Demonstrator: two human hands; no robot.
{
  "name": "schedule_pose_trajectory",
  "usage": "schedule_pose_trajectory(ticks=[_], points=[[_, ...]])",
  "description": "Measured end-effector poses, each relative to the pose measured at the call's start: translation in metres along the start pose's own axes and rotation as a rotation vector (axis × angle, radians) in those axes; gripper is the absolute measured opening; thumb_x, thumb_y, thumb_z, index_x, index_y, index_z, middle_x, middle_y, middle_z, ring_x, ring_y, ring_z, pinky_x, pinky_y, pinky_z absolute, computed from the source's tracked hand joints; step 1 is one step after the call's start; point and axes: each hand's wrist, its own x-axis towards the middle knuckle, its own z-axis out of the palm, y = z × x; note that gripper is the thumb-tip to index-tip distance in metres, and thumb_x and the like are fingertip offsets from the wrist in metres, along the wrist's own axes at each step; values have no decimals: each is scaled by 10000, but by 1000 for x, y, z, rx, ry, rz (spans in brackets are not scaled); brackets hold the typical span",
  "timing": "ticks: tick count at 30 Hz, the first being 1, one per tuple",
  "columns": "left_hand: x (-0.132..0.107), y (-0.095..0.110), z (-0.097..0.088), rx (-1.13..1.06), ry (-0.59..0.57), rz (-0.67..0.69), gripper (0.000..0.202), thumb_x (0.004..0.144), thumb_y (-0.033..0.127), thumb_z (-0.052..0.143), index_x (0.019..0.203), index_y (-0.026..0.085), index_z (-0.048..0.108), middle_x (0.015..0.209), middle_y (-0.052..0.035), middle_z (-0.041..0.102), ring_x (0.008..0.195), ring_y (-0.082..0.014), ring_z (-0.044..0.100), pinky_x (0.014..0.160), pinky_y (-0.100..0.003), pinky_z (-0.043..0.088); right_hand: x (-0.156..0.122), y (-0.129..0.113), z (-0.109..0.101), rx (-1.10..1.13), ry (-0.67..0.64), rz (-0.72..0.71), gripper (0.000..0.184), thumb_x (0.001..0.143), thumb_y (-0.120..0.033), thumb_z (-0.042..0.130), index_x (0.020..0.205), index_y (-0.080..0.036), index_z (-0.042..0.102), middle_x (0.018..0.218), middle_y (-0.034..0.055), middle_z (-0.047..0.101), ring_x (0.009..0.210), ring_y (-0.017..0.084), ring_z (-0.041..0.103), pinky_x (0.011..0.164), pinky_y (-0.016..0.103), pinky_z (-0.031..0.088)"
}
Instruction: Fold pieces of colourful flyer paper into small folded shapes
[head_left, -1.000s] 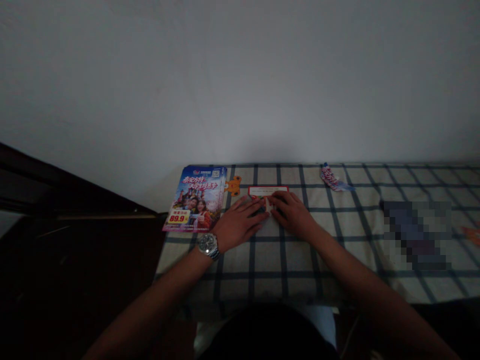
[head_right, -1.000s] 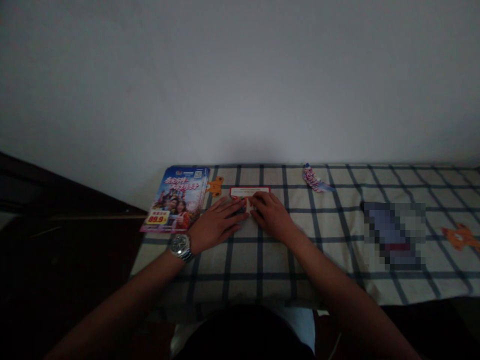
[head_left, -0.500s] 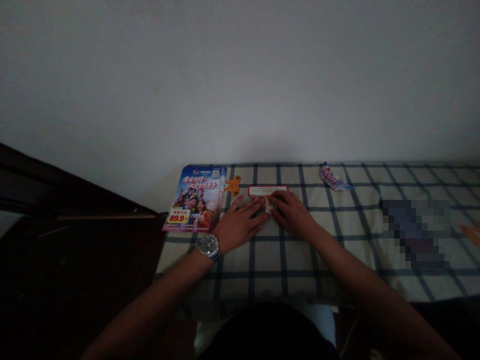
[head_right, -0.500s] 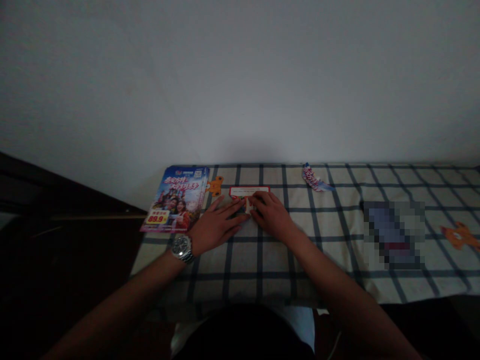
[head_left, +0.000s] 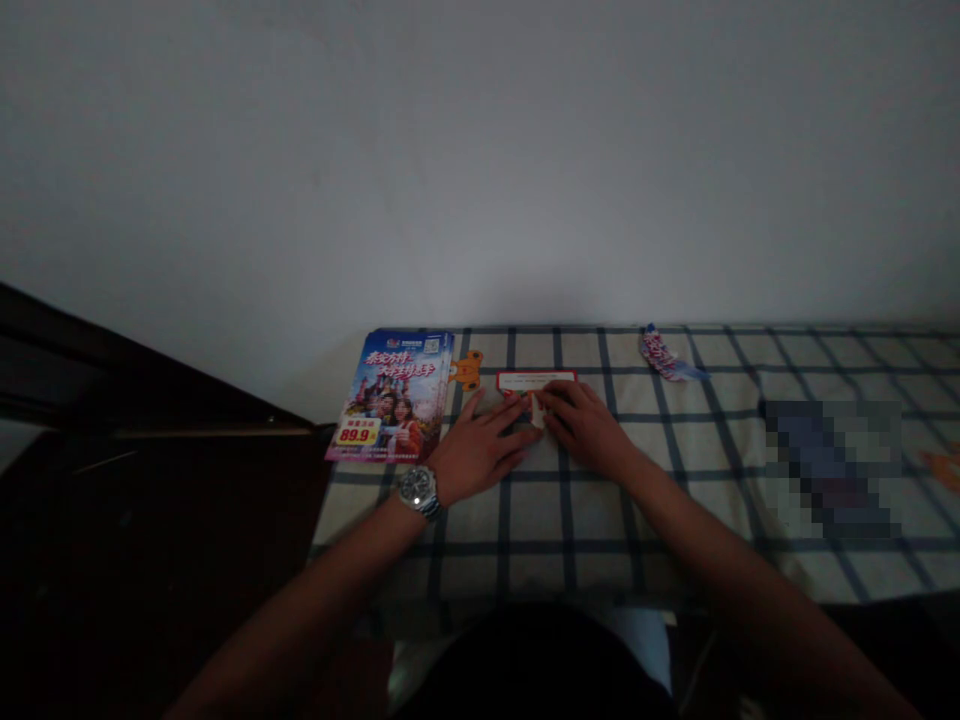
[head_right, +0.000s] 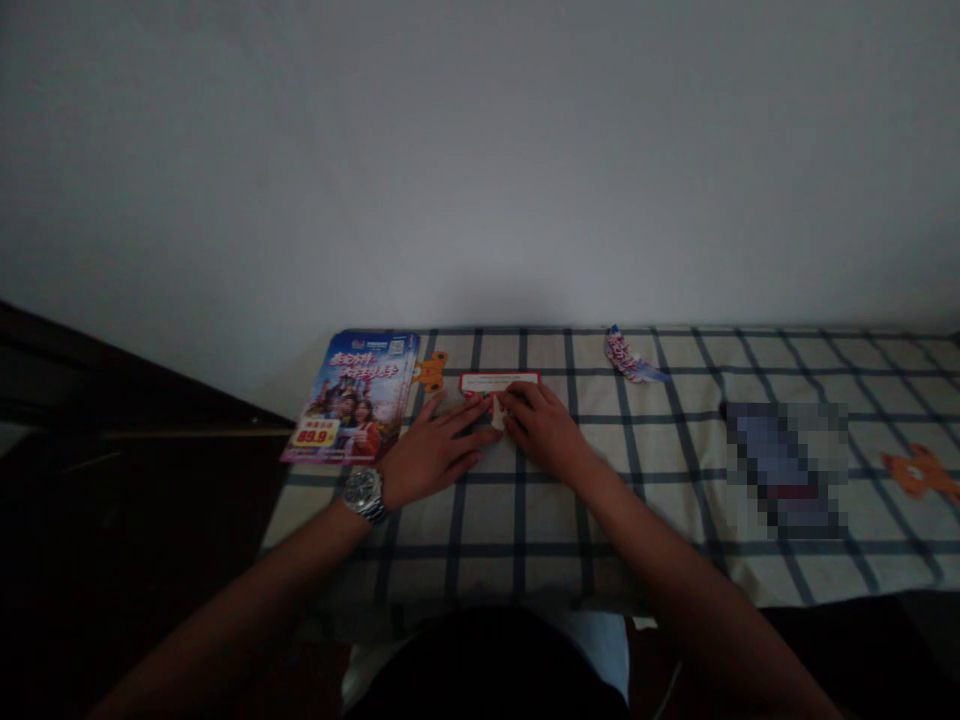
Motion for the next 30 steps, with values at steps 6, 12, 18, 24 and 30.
schedule_pose_trajectory(ticks=[6, 12, 18, 24, 30], points=[[0, 2, 0, -1, 6, -26, 356, 1064, 391, 455, 1391, 340, 588, 1642, -65, 385, 1538, -269, 323, 1255, -632, 143, 1, 0, 1, 5, 4, -1, 364, 1009, -244, 531, 1357, -190, 620, 1314, 149, 589, 1191, 303, 548, 1068, 516, 508], [1, 0, 3, -27, 8, -12, 385, 1051, 427, 482, 1410, 316, 567, 1638, -71, 392, 1537, -265, 328, 1266, -613, 134, 0, 1, 1, 10, 14, 4, 368, 1011, -236, 528, 1365, -192, 617, 1314, 146, 591, 1200, 300, 548, 1077, 504, 501], [1, -3, 4, -47, 23, -9, 420, 1065, 410, 445, 1448, 262, 533, 1621, -82, 421, 1521, -246, 360, 1282, -593, 90, -1, 2, 1, 20, 14, -3, 383, 999, -247, 552, 1376, -205, 602, 1322, 141, 590, 1194, 300, 551, 1068, 511, 508], [0, -4, 4, -43, 32, 1, 414, 1076, 403, 423, 1463, 296, 525, 1632, -64, 403, 1529, -232, 347, 1282, -593, 99, 0, 0, 0, 35, 26, -4, 395, 974, -307, 619, 1354, -200, 608, 1320, 146, 595, 1211, 310, 550, 1063, 513, 511], [0, -5, 4, -41, 35, -2, 389, 1065, 384, 454, 1423, 283, 566, 1592, -66, 463, 1505, -235, 385, 1290, -573, 128, 1, 0, 1, 42, 39, 8, 409, 969, -358, 635, 1356, -225, 610, 1309, 141, 601, 1207, 316, 563, 1052, 521, 519]])
